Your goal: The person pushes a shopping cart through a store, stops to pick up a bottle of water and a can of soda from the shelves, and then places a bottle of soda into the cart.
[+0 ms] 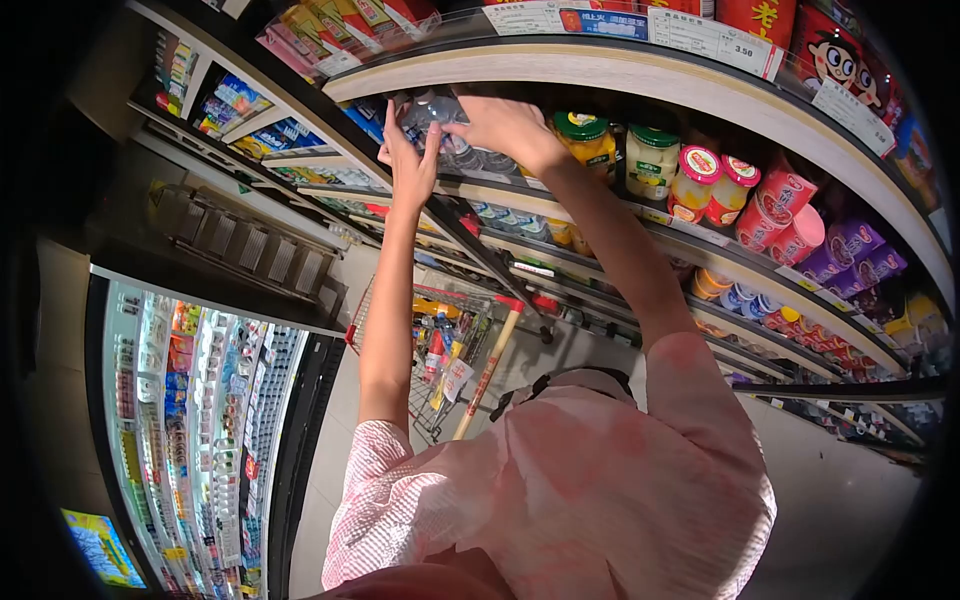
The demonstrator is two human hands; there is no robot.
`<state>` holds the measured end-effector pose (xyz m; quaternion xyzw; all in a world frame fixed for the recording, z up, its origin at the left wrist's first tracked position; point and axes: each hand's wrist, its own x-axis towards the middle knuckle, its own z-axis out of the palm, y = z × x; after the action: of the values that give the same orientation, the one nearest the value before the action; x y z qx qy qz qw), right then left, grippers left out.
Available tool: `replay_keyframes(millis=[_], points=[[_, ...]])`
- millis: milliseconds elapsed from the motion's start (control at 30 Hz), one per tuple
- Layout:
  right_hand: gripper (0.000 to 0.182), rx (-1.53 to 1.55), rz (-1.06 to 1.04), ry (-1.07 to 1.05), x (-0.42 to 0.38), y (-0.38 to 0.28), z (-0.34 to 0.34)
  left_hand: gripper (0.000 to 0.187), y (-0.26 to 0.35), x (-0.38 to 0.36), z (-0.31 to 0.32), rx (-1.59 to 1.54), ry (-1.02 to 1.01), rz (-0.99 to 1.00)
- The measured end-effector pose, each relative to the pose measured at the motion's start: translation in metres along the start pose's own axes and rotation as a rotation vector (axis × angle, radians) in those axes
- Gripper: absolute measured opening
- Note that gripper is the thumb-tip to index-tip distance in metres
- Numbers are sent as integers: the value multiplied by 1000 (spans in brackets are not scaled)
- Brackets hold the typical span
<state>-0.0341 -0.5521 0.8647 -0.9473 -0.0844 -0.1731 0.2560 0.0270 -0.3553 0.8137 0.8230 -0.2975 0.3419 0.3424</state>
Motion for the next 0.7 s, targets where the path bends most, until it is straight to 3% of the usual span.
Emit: replay_keyframes(millis=[133,233,267,367,400,500,567,633,667,700], points=[[40,-34,-54,75,-12,-15,-9,71,-26,-69,-19,-95,172,-99],[27,-270,-498,599,-30,-6,17,65,-46,-169,-36,-121,191,-312],[27,-272,-575,652,-44,-12,20,63,-51,-210,-44,-56,167,-410],[18,-33,-670,519,-91,-27,67,61,-66,-360,-59,-8,134,-762],[16,98,-696,394,-107,-29,98,57,-89,-431,-65,245,70,-678],[22,239,-673,-18,-165,-26,217,53,-49,-564,-89,589,-374,-1308],[41,205,-582,-231,-232,-6,319,53,-39,-608,-101,409,-85,-1035],[64,113,-559,-567,-311,36,402,48,-39,-586,-112,444,-276,-1198],[75,6,-667,-559,-310,34,374,46,-60,-608,-102,481,-196,-1223],[73,-100,-708,-537,-314,43,402,43,-58,-606,-97,453,-94,-1259]])
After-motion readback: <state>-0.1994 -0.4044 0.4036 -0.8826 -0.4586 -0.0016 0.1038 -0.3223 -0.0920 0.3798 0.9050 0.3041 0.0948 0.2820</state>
